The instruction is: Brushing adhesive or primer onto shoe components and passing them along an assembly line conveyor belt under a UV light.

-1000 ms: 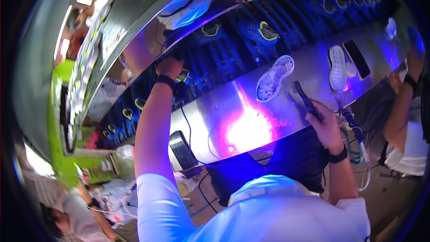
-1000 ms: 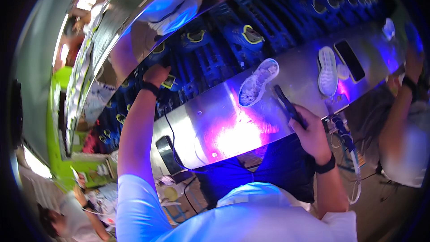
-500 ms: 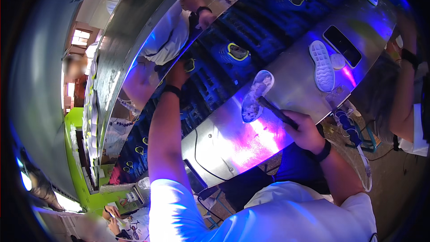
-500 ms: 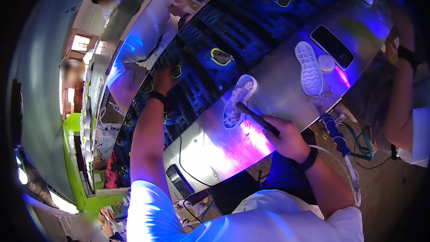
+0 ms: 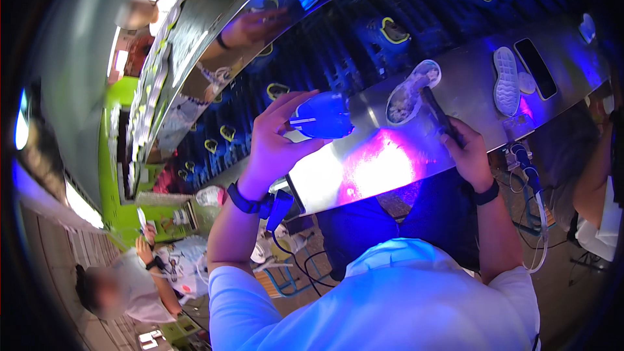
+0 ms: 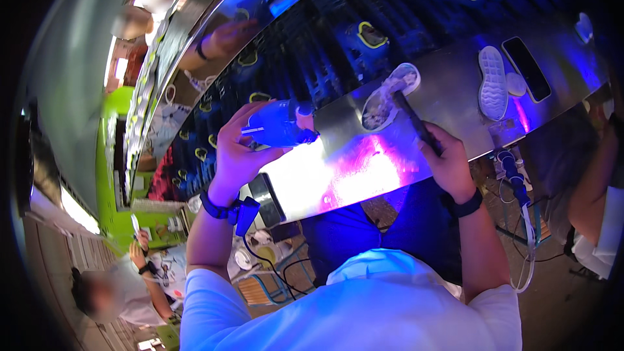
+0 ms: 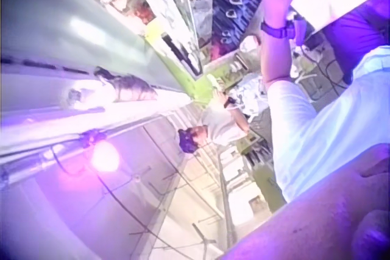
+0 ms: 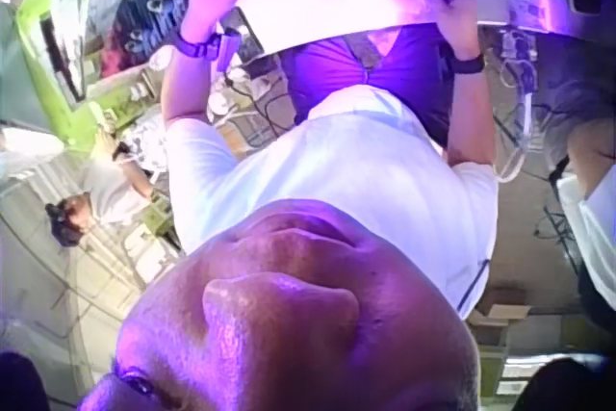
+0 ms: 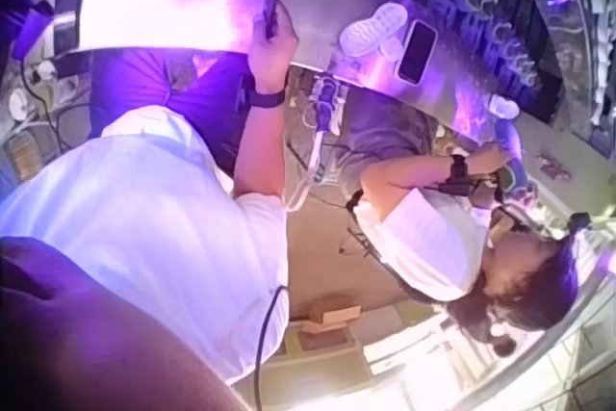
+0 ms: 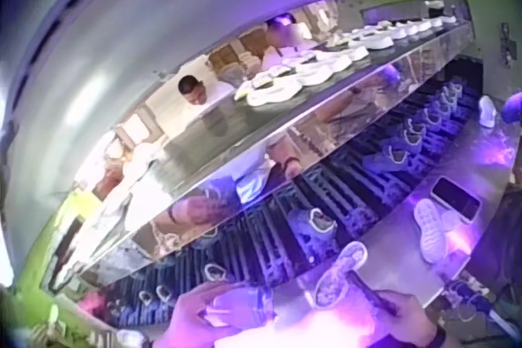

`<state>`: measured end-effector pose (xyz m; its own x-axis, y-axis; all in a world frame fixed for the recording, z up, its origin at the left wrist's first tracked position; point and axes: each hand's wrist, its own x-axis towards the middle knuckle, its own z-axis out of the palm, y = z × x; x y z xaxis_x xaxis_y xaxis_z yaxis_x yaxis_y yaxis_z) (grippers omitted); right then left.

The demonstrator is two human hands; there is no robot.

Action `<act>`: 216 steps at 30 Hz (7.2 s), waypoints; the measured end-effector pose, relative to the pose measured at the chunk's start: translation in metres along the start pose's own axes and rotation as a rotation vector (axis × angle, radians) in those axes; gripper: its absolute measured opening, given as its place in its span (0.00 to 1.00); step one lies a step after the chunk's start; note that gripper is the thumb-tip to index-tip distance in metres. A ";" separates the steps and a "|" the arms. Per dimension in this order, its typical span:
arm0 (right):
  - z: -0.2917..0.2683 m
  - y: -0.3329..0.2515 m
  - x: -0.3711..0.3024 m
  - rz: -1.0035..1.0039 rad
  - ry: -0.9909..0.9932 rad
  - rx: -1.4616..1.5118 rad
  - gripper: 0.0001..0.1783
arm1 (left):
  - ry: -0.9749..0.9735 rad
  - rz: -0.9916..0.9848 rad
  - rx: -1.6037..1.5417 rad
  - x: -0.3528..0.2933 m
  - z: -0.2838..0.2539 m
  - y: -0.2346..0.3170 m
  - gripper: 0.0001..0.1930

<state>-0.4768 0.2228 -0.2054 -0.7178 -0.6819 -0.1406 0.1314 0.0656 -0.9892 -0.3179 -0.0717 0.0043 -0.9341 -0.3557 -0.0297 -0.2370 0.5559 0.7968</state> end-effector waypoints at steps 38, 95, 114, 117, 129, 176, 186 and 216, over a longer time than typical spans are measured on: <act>0.001 0.008 -0.002 0.107 -0.039 0.139 0.20 | -0.287 0.403 1.086 0.225 0.085 -0.125 0.17; 0.048 -0.149 -0.116 -0.159 -0.381 -0.368 0.22 | 0.293 0.721 0.449 -0.182 0.072 0.001 0.17; 0.022 -0.138 -0.110 0.035 -0.478 -0.250 0.22 | 0.329 0.405 0.316 -0.171 0.089 -0.003 0.31; 0.025 -0.128 -0.110 0.069 -0.448 -0.191 0.23 | 0.335 0.347 0.317 -0.171 0.092 0.001 0.31; 0.028 -0.096 -0.141 0.251 -0.382 -0.089 0.25 | 0.315 0.024 0.282 -0.178 0.099 -0.001 0.36; 0.034 -0.105 -0.105 0.176 -0.519 -0.173 0.23 | 0.112 -0.513 -0.930 -0.174 0.099 0.006 0.20; 0.018 -0.125 -0.110 -0.004 -0.534 -0.514 0.22 | 0.243 -0.530 -0.834 -0.172 0.103 0.003 0.22; 0.053 -0.183 -0.081 -0.415 -0.543 -0.811 0.25 | 0.250 -0.809 -1.660 -0.201 0.109 -0.014 0.22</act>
<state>-0.4066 0.2271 -0.0111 -0.1737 -0.9833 0.0547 -0.6930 0.0826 -0.7162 -0.1562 0.0742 -0.0667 -0.6490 -0.2999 -0.6992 0.0661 -0.9378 0.3409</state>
